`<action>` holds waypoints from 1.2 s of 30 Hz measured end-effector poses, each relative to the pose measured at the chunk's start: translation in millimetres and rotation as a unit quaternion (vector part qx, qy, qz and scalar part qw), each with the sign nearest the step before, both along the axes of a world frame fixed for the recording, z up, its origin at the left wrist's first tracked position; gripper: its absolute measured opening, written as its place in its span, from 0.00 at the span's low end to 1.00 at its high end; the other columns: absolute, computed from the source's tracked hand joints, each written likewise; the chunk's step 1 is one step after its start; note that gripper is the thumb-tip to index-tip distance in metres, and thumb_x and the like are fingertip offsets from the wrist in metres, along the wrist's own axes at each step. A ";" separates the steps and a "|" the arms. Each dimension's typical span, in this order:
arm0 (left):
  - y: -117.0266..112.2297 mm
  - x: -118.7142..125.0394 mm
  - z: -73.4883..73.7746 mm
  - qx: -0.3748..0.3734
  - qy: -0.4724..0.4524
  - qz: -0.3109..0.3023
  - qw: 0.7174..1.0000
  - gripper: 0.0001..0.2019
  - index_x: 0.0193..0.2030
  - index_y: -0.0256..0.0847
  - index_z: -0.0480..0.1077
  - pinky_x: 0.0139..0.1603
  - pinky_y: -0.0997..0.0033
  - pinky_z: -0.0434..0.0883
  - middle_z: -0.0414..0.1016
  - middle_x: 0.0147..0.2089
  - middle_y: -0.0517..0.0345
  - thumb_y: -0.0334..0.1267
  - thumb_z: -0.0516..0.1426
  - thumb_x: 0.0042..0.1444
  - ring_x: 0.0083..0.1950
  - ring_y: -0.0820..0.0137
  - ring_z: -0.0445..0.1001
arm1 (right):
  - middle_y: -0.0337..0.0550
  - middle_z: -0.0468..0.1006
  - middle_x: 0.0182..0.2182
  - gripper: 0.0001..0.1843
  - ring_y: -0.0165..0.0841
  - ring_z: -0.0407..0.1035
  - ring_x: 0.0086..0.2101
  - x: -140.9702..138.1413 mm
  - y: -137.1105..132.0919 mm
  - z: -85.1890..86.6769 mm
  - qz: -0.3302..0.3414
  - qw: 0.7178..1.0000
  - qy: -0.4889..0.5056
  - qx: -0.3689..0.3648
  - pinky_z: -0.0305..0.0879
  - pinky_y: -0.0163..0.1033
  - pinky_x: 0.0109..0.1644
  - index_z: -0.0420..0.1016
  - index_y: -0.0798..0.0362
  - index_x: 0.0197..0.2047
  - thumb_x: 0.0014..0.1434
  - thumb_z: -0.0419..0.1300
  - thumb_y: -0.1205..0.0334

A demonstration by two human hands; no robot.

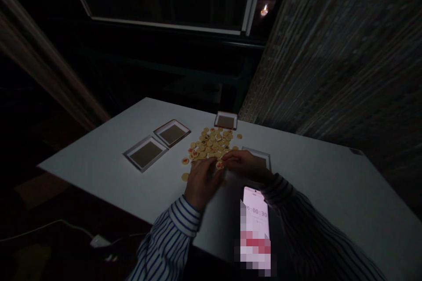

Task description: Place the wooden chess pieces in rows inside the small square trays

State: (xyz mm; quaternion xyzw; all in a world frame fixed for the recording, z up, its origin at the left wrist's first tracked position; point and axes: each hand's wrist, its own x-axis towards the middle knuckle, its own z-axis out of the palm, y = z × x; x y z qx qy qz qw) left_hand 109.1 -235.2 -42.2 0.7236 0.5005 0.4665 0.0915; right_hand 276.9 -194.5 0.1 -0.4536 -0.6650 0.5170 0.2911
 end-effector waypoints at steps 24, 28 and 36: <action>31.1 62.9 26.3 -0.269 -0.348 -0.163 0.883 0.13 0.38 0.35 0.72 0.42 0.67 0.71 0.77 0.36 0.51 0.39 0.61 0.46 0.37 0.68 0.75 | 0.42 0.79 0.30 0.14 0.32 0.73 0.32 53.6 -7.1 -1.5 -0.144 0.984 0.088 0.057 0.69 0.39 0.38 0.75 0.54 0.34 0.45 0.63 0.54; 35.8 71.2 21.8 -0.257 -0.341 -0.175 0.887 0.12 0.39 0.37 0.74 0.46 0.66 0.70 0.78 0.39 0.51 0.40 0.59 0.48 0.41 0.67 0.75 | 0.43 0.79 0.30 0.13 0.32 0.72 0.33 58.9 -4.7 -2.6 -0.173 0.978 0.056 0.103 0.68 0.39 0.39 0.75 0.55 0.33 0.47 0.63 0.55; 40.8 75.1 5.7 -0.272 -0.369 -0.182 0.870 0.15 0.43 0.39 0.74 0.51 0.65 0.67 0.77 0.44 0.51 0.41 0.59 0.48 0.46 0.65 0.74 | 0.42 0.79 0.31 0.11 0.32 0.73 0.33 63.8 -0.3 -6.5 -0.171 0.977 0.043 0.119 0.68 0.38 0.39 0.75 0.54 0.33 0.49 0.62 0.56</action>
